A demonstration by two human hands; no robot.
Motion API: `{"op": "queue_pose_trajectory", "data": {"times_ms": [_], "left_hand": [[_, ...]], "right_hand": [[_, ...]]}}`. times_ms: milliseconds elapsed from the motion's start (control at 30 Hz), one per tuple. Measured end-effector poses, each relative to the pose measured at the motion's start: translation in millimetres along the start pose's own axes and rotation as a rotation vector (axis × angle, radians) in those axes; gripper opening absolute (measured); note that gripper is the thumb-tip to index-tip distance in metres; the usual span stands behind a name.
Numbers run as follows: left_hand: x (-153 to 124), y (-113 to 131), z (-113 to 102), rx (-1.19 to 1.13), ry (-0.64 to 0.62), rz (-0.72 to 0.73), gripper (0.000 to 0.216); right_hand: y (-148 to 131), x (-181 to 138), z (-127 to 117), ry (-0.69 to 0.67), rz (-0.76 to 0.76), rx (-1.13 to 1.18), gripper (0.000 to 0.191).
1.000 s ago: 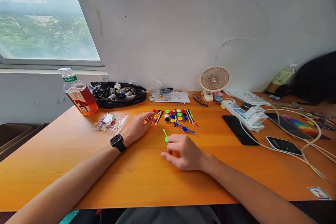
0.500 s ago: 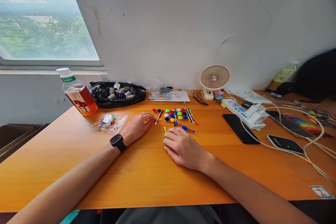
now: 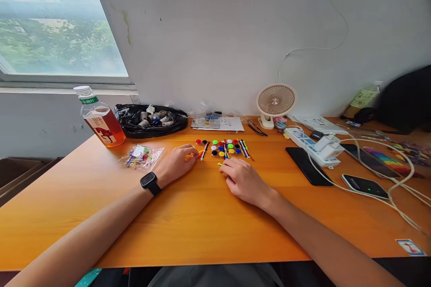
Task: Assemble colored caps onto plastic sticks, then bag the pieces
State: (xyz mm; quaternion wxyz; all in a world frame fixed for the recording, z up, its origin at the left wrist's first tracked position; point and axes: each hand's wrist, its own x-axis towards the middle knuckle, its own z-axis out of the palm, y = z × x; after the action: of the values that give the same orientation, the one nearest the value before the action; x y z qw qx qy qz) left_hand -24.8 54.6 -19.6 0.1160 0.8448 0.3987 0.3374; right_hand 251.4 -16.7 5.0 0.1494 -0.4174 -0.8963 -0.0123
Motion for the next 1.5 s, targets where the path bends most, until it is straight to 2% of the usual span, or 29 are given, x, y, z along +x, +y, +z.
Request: {"op": "queue_pose_trajectory", "data": {"times_ms": [167, 233, 300, 400, 533, 833, 967, 1067, 1133, 1233, 1333, 1433, 1500], "left_hand": [[-1.4, 3.3, -1.2, 0.012, 0.017, 0.008, 0.016], [-1.8, 4.1, -2.0, 0.013, 0.011, 0.011, 0.016], [-2.2, 3.7, -2.4, 0.015, 0.01, 0.011, 0.016], [-2.5, 1.9, -2.2, 0.022, 0.01, 0.009, 0.017], [-2.2, 1.8, -3.0, 0.047, 0.025, -0.015, 0.016], [-1.2, 6.4, -6.3, 0.031, 0.129, -0.079, 0.013], [-3.2, 13.0, -4.7, -0.035, 0.178, -0.018, 0.014], [-6.7, 26.1, 0.2, -0.138, 0.126, 0.078, 0.015], [-9.4, 36.8, 5.4, -0.207, 0.061, 0.125, 0.016], [-12.8, 50.1, 13.4, -0.287, -0.057, 0.154, 0.017], [-14.8, 56.5, 18.4, -0.363, -0.145, 0.166, 0.018], [-15.9, 57.0, 20.0, -0.395, -0.158, 0.148, 0.014], [-16.3, 56.0, 20.2, -0.397, -0.149, 0.124, 0.012]], "right_hand": [[-3.0, 1.5, -1.0, 0.085, 0.119, -0.038, 0.019], [-2.0, 2.0, 0.6, 0.1, 0.181, -0.068, 0.025], [0.5, 2.2, 2.8, 0.083, 0.239, -0.096, 0.032], [4.0, 2.4, 5.2, 0.034, 0.297, -0.115, 0.027], [4.7, 2.5, 5.1, 0.012, 0.324, -0.143, 0.02], [6.6, 2.2, -1.4, -0.068, 0.377, -0.231, 0.021], [8.9, 0.2, -3.2, -0.1, 0.403, -0.275, 0.02], [9.9, -0.4, -4.0, -0.106, 0.426, -0.306, 0.023], [8.7, 0.5, -6.0, -0.045, 0.401, -0.309, 0.029], [1.8, 3.3, -10.2, 0.123, 0.289, -0.229, 0.034], [-9.8, 4.4, -10.9, 0.229, 0.195, -0.023, 0.026], [-18.9, 2.4, -3.9, 0.194, 0.167, 0.204, 0.014], [-21.2, 0.5, 3.4, 0.133, 0.171, 0.336, 0.012]]}}
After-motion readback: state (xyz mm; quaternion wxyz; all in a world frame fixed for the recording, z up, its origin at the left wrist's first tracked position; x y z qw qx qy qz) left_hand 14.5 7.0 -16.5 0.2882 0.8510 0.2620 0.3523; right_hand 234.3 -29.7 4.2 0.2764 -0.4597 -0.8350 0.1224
